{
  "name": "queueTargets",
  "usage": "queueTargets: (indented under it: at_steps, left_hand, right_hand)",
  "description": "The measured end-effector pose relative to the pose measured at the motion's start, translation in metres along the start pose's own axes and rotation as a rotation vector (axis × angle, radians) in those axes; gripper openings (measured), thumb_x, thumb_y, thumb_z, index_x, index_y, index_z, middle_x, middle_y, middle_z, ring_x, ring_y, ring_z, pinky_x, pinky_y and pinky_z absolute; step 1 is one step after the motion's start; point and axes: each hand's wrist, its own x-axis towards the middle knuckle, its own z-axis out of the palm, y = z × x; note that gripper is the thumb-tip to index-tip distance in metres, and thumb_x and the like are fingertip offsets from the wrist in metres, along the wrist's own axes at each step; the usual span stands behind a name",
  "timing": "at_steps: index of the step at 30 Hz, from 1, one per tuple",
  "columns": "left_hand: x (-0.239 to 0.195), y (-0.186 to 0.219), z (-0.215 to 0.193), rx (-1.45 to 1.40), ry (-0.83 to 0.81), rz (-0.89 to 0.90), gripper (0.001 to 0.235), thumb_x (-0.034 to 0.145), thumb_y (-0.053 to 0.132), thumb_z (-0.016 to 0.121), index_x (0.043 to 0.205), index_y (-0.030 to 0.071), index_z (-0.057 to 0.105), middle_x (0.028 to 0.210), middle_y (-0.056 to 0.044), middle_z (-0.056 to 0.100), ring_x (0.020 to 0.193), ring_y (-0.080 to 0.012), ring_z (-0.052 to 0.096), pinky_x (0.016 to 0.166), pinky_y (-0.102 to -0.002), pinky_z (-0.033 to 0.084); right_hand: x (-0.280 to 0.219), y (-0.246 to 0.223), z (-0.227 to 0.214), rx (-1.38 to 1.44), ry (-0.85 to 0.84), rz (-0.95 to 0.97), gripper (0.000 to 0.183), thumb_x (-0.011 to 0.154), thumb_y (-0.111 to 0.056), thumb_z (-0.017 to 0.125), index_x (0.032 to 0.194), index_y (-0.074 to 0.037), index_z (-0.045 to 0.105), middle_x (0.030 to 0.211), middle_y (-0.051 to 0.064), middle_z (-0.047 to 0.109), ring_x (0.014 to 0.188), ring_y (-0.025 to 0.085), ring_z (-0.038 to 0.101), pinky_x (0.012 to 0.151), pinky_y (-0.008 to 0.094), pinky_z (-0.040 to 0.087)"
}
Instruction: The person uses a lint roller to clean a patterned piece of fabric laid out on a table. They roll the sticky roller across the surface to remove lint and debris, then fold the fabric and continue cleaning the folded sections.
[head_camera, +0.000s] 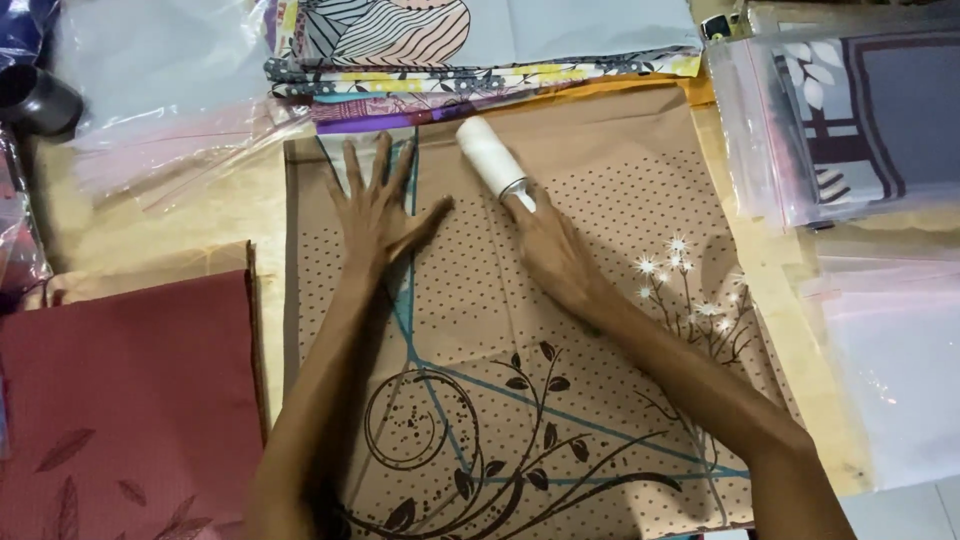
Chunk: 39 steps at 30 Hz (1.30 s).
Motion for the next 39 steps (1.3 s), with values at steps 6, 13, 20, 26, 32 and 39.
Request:
queueTargets:
  at_steps: [6,13,20,26,32,39]
  left_hand:
    - [0.005,-0.01,0.014,0.016,-0.008,-0.032,0.092,0.085,0.084,0.047,0.164,0.043,0.029,0.172,0.004,0.023,0.154,-0.0505,0.009,0.113,-0.081,0.005]
    - [0.004,-0.004,0.007,0.002,0.017,-0.017,0.088,0.089,0.083,0.049,0.163,0.038,0.036,0.171,0.004,0.026,0.153,-0.05,0.01,0.112,-0.081,0.008]
    - [0.004,-0.006,0.006,-0.006,-0.013,-0.012,0.09,0.088,0.081,0.048,0.165,0.039,0.03,0.173,0.004,0.021,0.153,-0.049,0.002,0.111,-0.081,0.005]
    - [0.003,0.006,-0.014,-0.036,-0.086,-0.035,0.098,0.084,0.089,0.037,0.165,0.035,0.027,0.172,0.003,0.015,0.155,-0.0437,0.0,0.112,-0.081,0.002]
    - [0.002,0.001,-0.009,-0.023,-0.082,-0.041,0.101,0.081,0.091,0.037,0.164,0.035,0.029,0.17,0.001,0.02,0.154,-0.0461,0.005,0.112,-0.082,0.004]
    - [0.0,-0.001,-0.004,-0.045,-0.051,-0.016,0.096,0.085,0.087,0.047,0.161,0.029,0.041,0.167,-0.008,0.035,0.15,-0.0555,0.015,0.109,-0.085,0.005]
  right_hand:
    - [0.005,0.012,-0.01,0.296,0.142,0.419,0.043,0.103,-0.026,0.037,0.127,-0.003,0.065,0.116,0.033,0.065,0.094,0.047,0.073,0.082,0.061,0.052]
    - [0.035,0.141,0.0,0.32,0.367,0.545,0.027,0.095,-0.026,0.06,0.102,-0.008,0.078,0.094,0.027,0.07,0.082,0.042,0.072,0.076,0.06,0.049]
    - [0.05,0.281,-0.007,-0.333,0.133,0.578,0.031,0.091,-0.021,0.069,0.12,-0.029,0.079,0.105,0.027,0.072,0.093,0.053,0.073,0.078,0.058,0.057]
    - [0.001,0.211,-0.086,-0.075,0.257,0.43,0.02,0.103,-0.01,0.057,0.113,-0.013,0.074,0.114,0.028,0.069,0.079,0.042,0.075,0.064,0.048,0.061]
    - [-0.046,0.064,-0.102,0.091,0.278,0.063,0.025,0.105,0.007,0.041,0.106,0.007,0.066,0.124,0.03,0.065,0.108,0.042,0.065,0.089,0.045,0.056]
    - [-0.109,-0.007,-0.006,0.07,0.015,0.072,0.032,0.103,-0.006,0.031,0.123,0.004,0.053,0.094,0.026,0.057,0.061,0.035,0.063,0.05,0.044,0.049]
